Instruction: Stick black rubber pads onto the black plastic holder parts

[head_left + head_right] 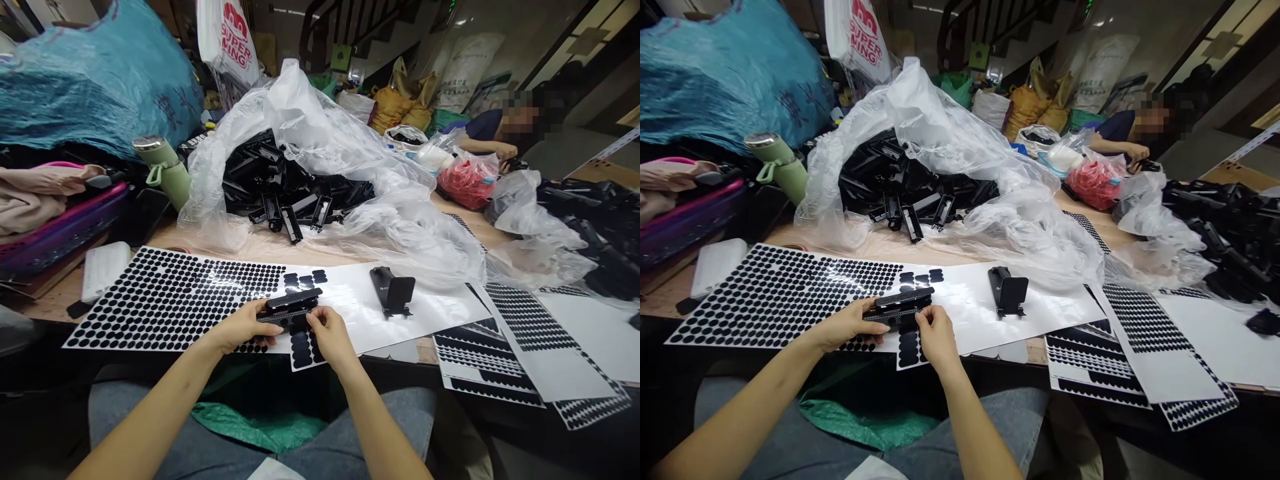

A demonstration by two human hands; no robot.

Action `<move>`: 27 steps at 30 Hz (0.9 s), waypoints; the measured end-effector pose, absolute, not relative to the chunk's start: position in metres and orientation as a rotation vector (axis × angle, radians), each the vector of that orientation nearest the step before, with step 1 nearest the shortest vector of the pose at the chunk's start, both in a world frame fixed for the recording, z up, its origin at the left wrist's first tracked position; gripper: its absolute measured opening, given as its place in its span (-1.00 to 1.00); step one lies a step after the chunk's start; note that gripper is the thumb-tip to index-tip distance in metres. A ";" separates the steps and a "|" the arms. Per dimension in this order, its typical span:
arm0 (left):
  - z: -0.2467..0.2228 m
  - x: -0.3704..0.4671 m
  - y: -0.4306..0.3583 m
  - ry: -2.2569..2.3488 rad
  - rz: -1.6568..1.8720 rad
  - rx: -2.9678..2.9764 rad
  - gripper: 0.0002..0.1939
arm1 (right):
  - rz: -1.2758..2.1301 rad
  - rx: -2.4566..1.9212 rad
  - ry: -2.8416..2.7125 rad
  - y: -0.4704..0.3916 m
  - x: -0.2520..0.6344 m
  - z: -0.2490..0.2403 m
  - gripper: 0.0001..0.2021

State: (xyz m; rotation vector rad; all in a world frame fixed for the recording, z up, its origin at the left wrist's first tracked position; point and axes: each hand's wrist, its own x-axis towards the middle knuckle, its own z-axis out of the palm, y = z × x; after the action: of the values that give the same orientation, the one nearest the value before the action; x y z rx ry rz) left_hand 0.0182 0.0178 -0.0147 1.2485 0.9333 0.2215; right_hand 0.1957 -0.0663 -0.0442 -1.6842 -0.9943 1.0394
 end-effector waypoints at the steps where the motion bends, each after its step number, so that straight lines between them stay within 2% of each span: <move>1: -0.015 0.018 0.018 0.936 0.222 1.247 -0.58 | 1.042 -1.687 -0.995 -0.066 0.195 -0.044 -0.83; 8: -0.016 0.018 0.018 0.933 0.230 1.217 -0.57 | 1.153 -1.538 -0.852 -0.071 0.205 -0.037 -0.80; 14: -0.016 0.018 0.019 0.938 0.229 1.208 -0.57 | 0.876 -1.489 -1.512 -0.100 0.188 -0.015 -0.90; 17: -0.016 0.018 0.018 0.939 0.219 1.210 -0.59 | 0.959 -1.393 -1.633 -0.108 0.181 -0.014 -0.92; 20: -0.017 0.017 0.019 0.948 0.213 1.214 -0.57 | 1.103 -1.364 -1.412 -0.103 0.188 -0.021 -0.90; 23: -0.017 0.018 0.020 0.958 0.204 1.218 -0.53 | 1.084 -1.469 -1.045 -0.085 0.201 -0.032 -0.81; 27: -0.017 0.017 0.020 0.954 0.194 1.234 -0.53 | 1.226 -1.489 -0.924 -0.063 0.209 -0.044 -0.77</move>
State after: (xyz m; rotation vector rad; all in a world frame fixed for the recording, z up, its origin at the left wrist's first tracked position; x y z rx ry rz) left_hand 0.0170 0.0201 -0.0172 1.2335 0.9543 0.1936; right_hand 0.2088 -0.0629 -0.0439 -1.4888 -0.9243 1.2259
